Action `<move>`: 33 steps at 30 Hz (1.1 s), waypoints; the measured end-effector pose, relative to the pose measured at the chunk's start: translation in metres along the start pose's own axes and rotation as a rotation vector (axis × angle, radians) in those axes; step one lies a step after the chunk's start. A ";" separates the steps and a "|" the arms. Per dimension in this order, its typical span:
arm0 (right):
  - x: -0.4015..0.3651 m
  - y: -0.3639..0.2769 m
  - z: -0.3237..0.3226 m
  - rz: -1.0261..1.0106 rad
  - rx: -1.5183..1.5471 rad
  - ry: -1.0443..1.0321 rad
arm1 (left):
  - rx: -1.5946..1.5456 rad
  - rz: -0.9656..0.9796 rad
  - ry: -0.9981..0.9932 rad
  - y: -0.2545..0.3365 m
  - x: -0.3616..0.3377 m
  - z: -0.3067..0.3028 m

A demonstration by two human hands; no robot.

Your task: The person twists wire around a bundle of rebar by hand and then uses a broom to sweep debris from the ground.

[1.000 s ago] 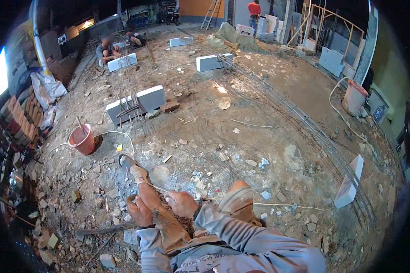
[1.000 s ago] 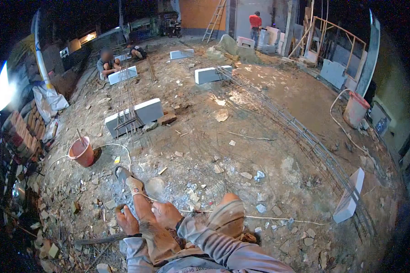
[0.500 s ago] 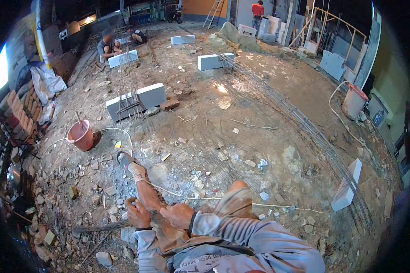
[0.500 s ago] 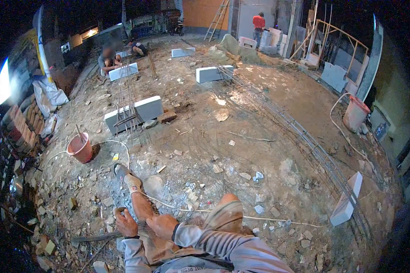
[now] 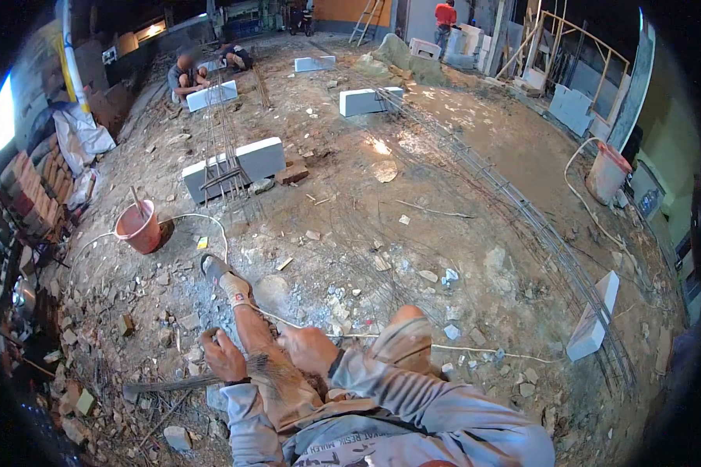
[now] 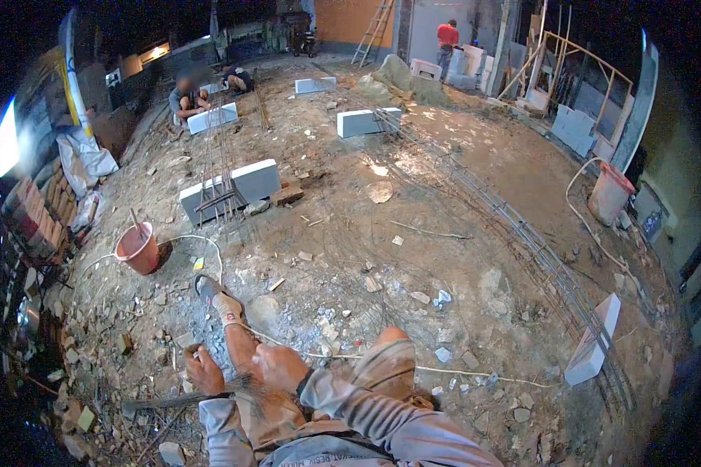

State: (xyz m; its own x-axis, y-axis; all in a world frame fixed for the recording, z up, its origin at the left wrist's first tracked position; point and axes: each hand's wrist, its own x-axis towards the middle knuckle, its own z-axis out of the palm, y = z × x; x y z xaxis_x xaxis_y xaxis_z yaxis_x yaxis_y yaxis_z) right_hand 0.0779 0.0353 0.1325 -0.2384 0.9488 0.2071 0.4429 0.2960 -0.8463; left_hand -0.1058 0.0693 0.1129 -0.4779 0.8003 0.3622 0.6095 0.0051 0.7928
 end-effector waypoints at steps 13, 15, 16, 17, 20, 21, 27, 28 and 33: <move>-0.025 -0.015 -0.012 0.028 0.489 -0.563 | -0.145 0.005 -0.059 -0.022 -0.010 -0.008; -0.017 -0.020 -0.032 0.206 0.424 -0.383 | -0.173 -0.015 -0.035 -0.064 0.004 0.000; -0.013 -0.023 -0.037 0.382 0.356 -0.185 | -0.176 0.013 -0.001 -0.050 0.006 -0.006; -0.013 -0.008 -0.030 0.374 0.356 -0.183 | -0.181 0.045 0.032 -0.037 0.006 -0.012; -0.033 0.037 0.004 0.155 -0.358 -0.426 | -0.071 0.030 0.008 -0.035 -0.005 -0.015; -0.040 0.040 0.006 0.100 -0.363 -0.600 | -0.068 -0.014 -0.018 -0.040 -0.009 -0.011; -0.053 -0.037 -0.039 -0.217 0.463 -1.066 | -0.116 -0.111 0.025 -0.072 -0.004 -0.016; -0.045 -0.056 -0.062 0.015 0.523 -1.012 | -0.157 -0.112 0.034 -0.063 -0.002 -0.019; -0.027 -0.002 -0.065 0.241 0.227 -0.314 | -0.280 -0.129 0.166 -0.118 0.010 -0.007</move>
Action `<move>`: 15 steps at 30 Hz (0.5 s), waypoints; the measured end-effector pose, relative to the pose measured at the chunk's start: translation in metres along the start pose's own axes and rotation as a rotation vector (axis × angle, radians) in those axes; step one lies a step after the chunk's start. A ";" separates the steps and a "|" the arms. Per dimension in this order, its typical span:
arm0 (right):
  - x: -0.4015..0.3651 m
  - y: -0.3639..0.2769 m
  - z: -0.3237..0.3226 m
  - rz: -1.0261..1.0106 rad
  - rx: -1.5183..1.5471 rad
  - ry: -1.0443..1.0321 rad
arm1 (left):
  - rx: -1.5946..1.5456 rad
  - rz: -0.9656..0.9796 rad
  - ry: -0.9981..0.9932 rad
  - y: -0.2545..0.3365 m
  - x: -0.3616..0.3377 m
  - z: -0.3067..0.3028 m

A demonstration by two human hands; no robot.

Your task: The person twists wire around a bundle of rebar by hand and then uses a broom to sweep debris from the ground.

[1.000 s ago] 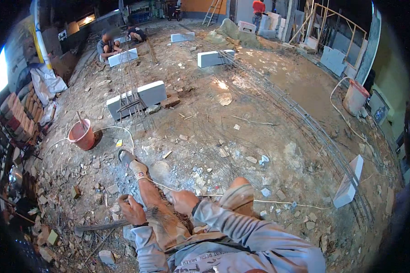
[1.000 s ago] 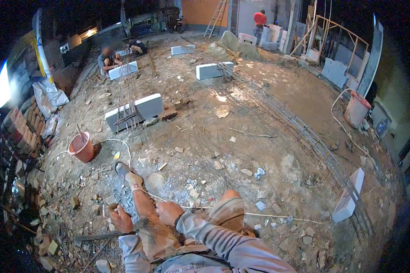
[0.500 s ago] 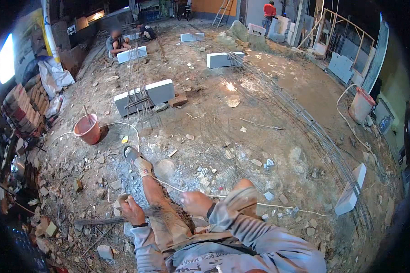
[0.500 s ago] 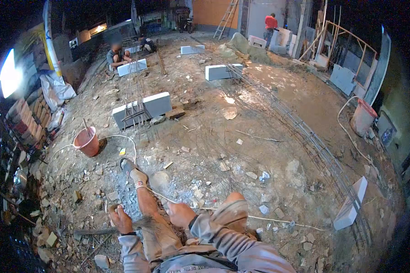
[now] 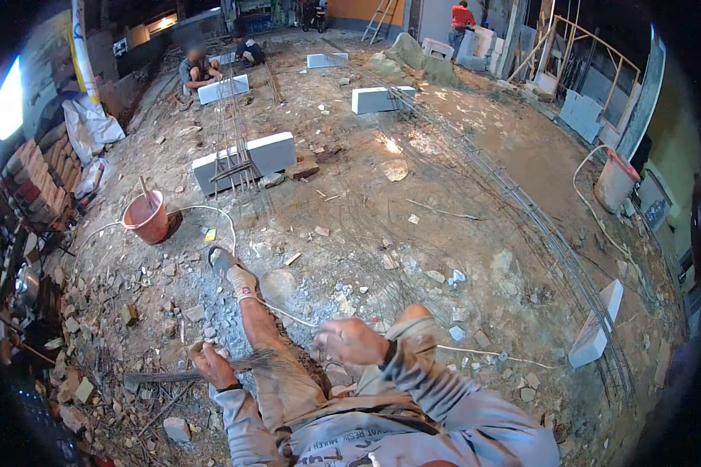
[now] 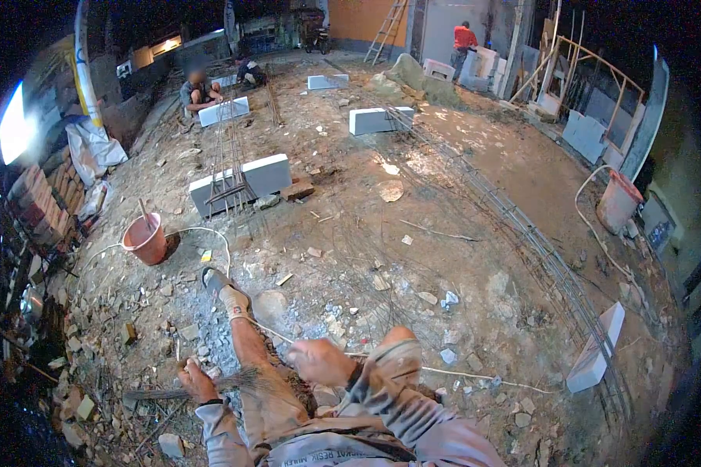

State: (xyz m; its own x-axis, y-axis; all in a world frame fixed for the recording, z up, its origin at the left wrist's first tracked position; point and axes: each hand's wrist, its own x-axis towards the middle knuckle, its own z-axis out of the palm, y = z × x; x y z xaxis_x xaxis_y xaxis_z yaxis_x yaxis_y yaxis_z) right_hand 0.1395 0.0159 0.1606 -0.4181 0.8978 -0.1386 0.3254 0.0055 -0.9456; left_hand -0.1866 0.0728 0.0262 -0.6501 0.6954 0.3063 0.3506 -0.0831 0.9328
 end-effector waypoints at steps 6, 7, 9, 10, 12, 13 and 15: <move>-0.010 0.069 0.037 0.043 -0.733 -0.410 | 0.185 0.054 -0.029 0.037 -0.006 -0.008; -0.015 0.068 0.043 -0.143 -0.497 -0.563 | 0.241 0.101 -0.033 0.035 -0.008 -0.009; -0.022 0.068 0.044 -0.322 -0.249 -0.694 | 0.157 0.080 -0.060 0.033 -0.009 -0.009; -0.029 0.041 0.039 -0.248 -0.002 -0.833 | 0.071 0.057 -0.082 0.030 -0.010 -0.010; -0.039 -0.010 0.018 -0.165 0.257 -0.961 | 0.004 -0.008 -0.072 -0.014 0.003 -0.013; -0.042 -0.035 0.001 -0.122 0.327 -0.814 | -0.012 -0.076 -0.060 -0.026 0.009 -0.016; -0.042 -0.041 -0.016 0.020 0.346 -0.467 | 0.031 -0.081 0.003 -0.029 0.017 -0.019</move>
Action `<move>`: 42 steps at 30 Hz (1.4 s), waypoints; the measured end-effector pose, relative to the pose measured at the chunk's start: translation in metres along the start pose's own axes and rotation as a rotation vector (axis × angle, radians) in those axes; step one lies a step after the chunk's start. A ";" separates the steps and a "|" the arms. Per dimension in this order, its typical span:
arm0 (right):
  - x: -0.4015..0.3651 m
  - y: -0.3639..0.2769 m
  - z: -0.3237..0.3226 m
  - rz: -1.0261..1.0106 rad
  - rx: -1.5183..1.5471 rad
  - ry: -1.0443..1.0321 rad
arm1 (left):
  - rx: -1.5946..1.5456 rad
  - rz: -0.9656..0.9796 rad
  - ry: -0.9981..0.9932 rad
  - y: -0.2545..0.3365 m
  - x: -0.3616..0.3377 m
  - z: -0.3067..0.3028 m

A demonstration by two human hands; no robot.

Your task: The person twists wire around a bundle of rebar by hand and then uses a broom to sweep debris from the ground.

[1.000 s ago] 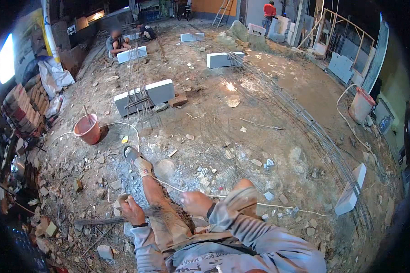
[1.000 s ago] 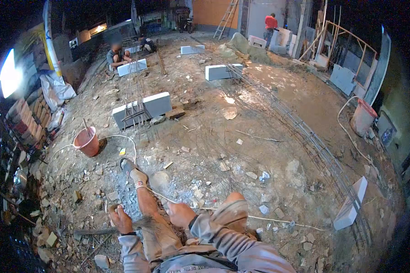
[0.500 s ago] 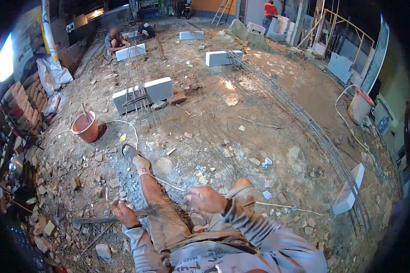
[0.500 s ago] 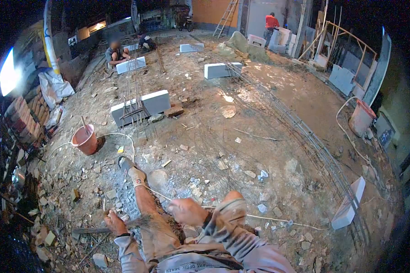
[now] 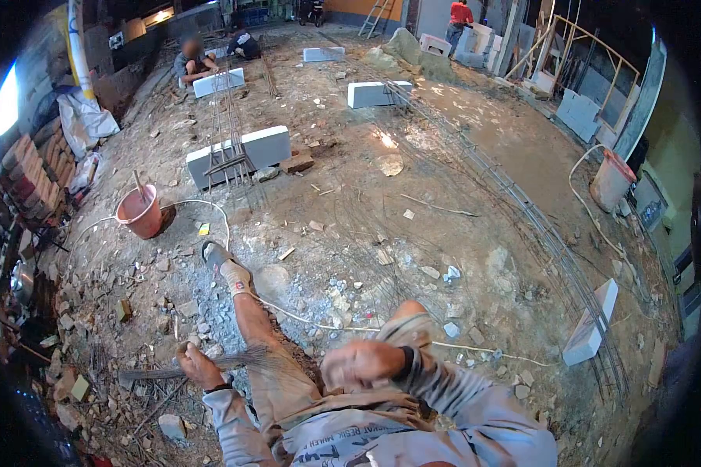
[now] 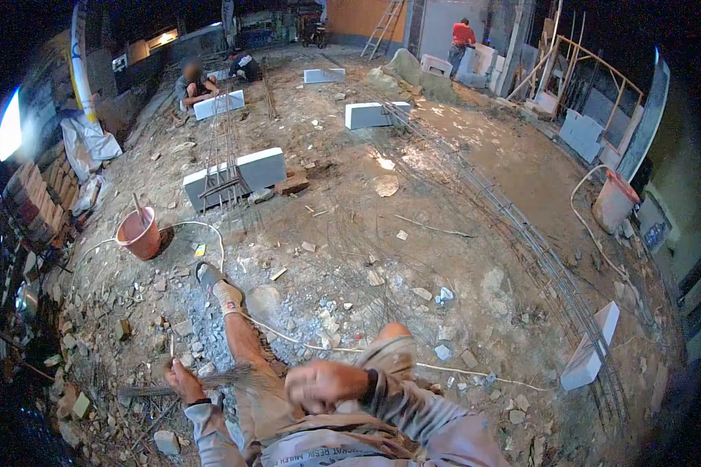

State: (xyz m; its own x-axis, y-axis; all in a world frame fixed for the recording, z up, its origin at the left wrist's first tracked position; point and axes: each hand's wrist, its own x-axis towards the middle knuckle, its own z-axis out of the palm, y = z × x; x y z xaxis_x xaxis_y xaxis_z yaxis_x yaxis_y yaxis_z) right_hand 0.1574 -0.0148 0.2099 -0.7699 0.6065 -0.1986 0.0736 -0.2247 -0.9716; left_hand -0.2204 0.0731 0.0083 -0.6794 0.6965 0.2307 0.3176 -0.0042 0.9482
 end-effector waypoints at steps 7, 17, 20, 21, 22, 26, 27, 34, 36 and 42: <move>0.019 0.056 0.001 0.514 -1.016 0.183 | -0.362 -0.175 0.040 0.097 -0.012 -0.011; -0.012 -0.002 0.017 -0.352 -0.216 -0.096 | -0.368 -0.234 0.131 0.071 0.020 -0.030; -0.004 0.015 -0.008 -0.304 -0.445 0.341 | -0.402 -0.271 0.241 0.098 0.015 -0.034; 0.003 0.023 -0.012 -0.154 -0.573 0.541 | -0.403 -0.272 0.242 0.097 0.016 -0.035; 0.009 0.034 -0.016 0.003 -0.697 0.742 | -0.344 -0.227 0.225 0.096 0.019 -0.037; 0.023 0.091 -0.007 0.339 -0.958 0.243 | -0.262 0.095 0.354 0.125 0.021 -0.031; 0.019 0.086 0.002 0.331 -0.910 0.053 | -0.257 0.092 0.368 0.106 0.030 -0.039; -0.005 0.019 -0.005 -0.166 -0.168 -0.354 | -0.072 0.136 0.344 0.114 0.035 -0.057; -0.016 0.009 -0.012 -0.052 -0.119 -0.223 | -0.138 0.053 0.338 0.096 0.043 -0.066; -0.002 0.045 -0.012 -0.087 -0.518 0.530 | -0.141 0.075 0.321 0.014 0.080 -0.086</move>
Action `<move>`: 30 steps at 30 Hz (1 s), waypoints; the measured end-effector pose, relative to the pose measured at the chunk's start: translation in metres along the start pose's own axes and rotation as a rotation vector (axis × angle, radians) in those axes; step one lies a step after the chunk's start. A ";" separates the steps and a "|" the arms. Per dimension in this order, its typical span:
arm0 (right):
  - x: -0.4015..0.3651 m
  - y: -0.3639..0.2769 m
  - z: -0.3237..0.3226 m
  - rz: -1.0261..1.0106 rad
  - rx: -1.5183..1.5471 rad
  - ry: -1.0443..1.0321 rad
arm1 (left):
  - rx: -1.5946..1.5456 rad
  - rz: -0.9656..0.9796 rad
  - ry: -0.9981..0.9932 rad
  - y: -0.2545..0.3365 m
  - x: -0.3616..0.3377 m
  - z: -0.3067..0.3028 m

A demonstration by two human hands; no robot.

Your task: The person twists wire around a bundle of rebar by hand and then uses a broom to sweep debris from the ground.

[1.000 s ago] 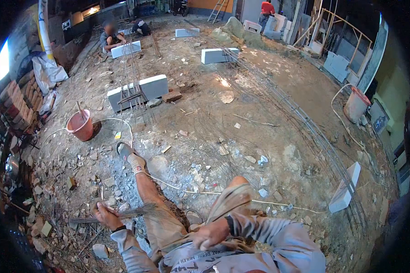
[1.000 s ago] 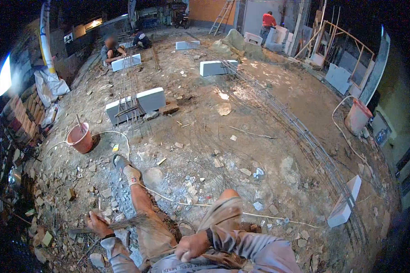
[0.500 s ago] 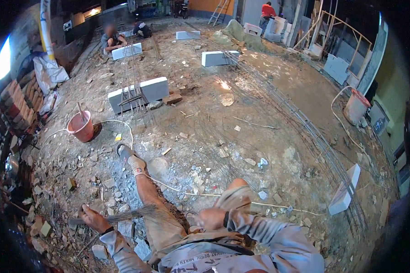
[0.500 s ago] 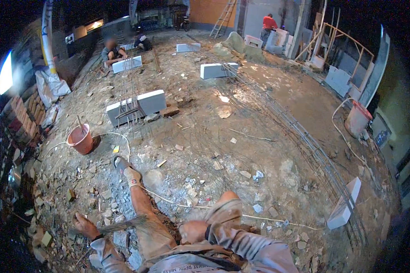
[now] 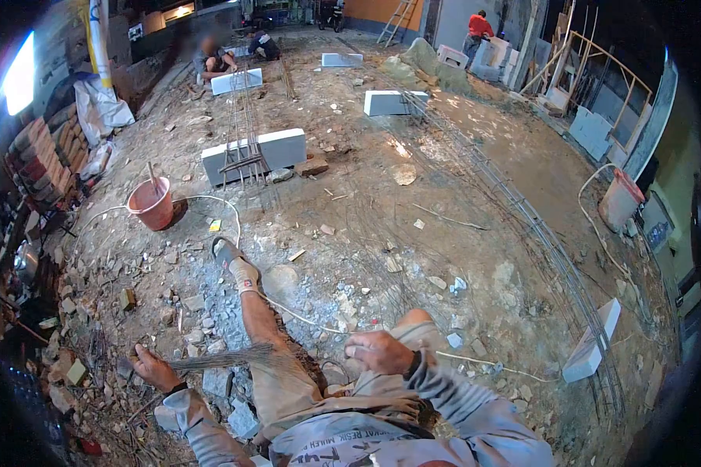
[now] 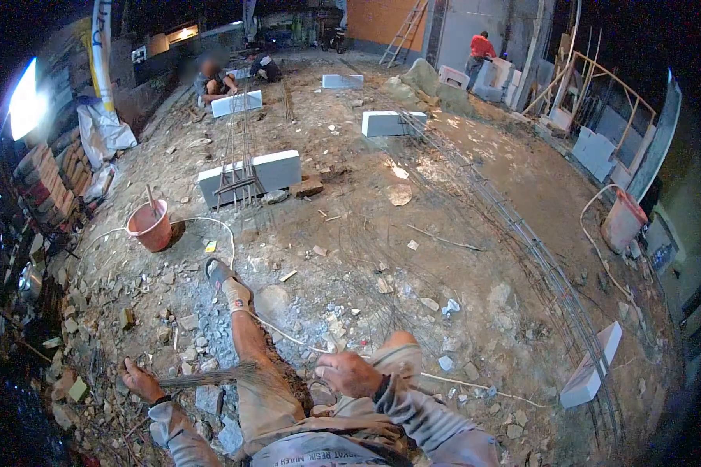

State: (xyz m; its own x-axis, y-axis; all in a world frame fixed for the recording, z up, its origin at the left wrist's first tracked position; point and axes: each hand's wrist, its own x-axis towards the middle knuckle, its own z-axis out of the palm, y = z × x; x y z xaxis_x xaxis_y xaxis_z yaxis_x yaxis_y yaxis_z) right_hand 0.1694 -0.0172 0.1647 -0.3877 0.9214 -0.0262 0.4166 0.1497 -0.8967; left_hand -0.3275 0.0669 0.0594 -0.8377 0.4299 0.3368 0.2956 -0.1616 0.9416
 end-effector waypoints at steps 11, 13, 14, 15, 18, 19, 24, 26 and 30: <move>0.016 -0.049 -0.014 -0.100 0.919 -0.034 | 0.218 -0.017 -0.253 0.042 -0.055 0.018; 0.036 -0.039 -0.018 0.075 0.770 0.141 | 0.030 -0.044 -0.172 0.007 -0.049 0.017; 0.045 -0.019 -0.014 0.034 0.228 0.422 | -0.022 -0.116 -0.146 0.017 -0.051 0.015; 0.050 -0.002 -0.011 -0.010 -0.329 0.678 | -0.076 -0.188 -0.120 0.023 -0.053 0.015; 0.039 0.032 0.009 0.322 -0.784 -0.048 | -0.046 -0.047 0.001 0.038 -0.046 0.020; 0.034 0.028 0.014 0.287 -0.757 -0.335 | -0.060 -0.083 0.003 0.054 -0.044 0.018; 0.005 -0.011 0.030 -0.345 0.019 -0.954 | 0.074 -0.013 -0.055 0.058 -0.030 0.012; 0.005 -0.044 0.015 -0.421 0.402 -1.051 | 0.215 -0.029 -0.046 0.064 -0.029 0.010; 0.015 -0.074 -0.021 -0.149 0.328 -0.269 | 0.187 0.109 0.008 0.033 -0.023 0.007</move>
State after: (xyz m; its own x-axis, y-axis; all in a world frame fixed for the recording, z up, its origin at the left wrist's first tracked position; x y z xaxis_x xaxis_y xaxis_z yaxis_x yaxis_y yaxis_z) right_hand 0.1504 -0.0073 0.2397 -0.6418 0.7659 0.0392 0.0741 0.1128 -0.9909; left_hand -0.2956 0.0578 0.0829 -0.7997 0.4116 0.4371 0.4638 -0.0389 0.8851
